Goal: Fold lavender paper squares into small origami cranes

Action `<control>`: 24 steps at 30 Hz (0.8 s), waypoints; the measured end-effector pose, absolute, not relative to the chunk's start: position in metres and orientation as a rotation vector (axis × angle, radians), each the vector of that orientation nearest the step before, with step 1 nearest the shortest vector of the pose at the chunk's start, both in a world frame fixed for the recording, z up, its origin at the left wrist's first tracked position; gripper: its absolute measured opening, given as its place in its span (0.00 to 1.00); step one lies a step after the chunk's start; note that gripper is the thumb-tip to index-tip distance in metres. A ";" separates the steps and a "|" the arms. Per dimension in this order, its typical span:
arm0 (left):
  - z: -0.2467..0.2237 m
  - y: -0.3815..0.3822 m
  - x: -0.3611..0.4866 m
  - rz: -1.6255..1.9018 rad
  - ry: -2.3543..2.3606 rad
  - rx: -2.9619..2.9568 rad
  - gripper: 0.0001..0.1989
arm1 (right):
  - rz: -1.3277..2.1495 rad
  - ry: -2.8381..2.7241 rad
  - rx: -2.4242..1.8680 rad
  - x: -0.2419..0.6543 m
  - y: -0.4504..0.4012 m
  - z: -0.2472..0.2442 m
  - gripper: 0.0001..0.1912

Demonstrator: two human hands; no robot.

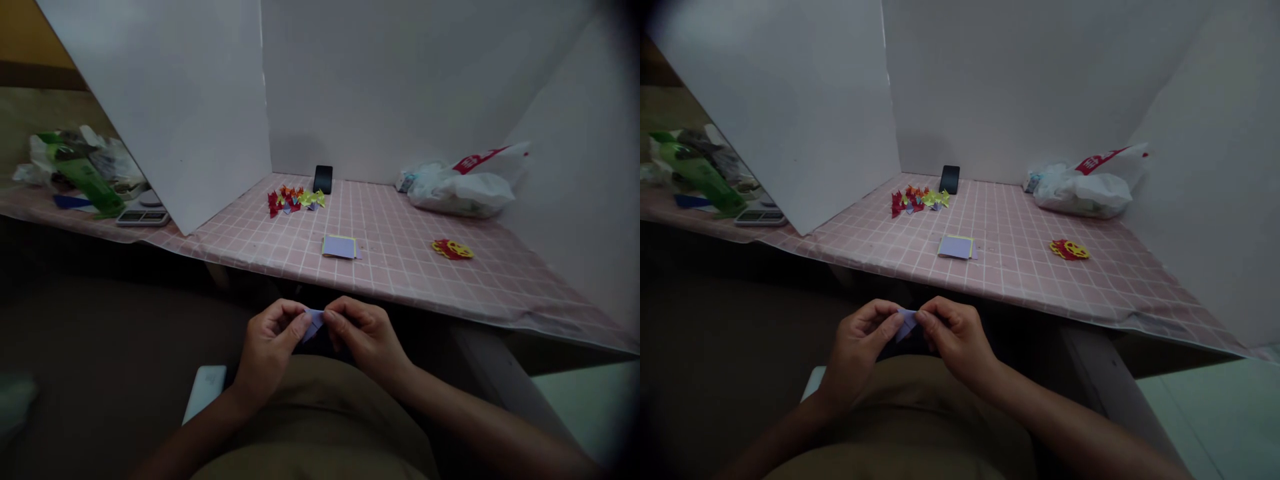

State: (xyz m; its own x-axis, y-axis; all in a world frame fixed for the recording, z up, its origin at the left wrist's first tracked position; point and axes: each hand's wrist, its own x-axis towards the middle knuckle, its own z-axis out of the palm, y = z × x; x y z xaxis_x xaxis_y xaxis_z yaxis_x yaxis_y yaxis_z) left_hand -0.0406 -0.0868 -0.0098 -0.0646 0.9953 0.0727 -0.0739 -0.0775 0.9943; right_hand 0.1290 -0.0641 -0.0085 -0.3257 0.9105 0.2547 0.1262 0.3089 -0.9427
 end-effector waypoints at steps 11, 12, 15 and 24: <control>-0.014 -0.088 -0.043 1.374 1.185 1.301 0.09 | 1.153 -1.711 -0.921 0.128 -0.065 -0.012 0.15; -0.014 -0.088 -0.043 1.374 1.201 1.306 0.10 | 1.179 -1.706 -0.922 0.128 -0.065 -0.012 0.16; -0.014 -0.088 -0.044 1.370 1.226 1.277 0.11 | 1.302 -1.656 -0.926 0.128 -0.065 -0.013 0.17; -0.015 -0.086 -0.040 1.335 1.245 1.323 0.09 | 1.445 -1.618 -0.910 0.125 -0.063 -0.009 0.15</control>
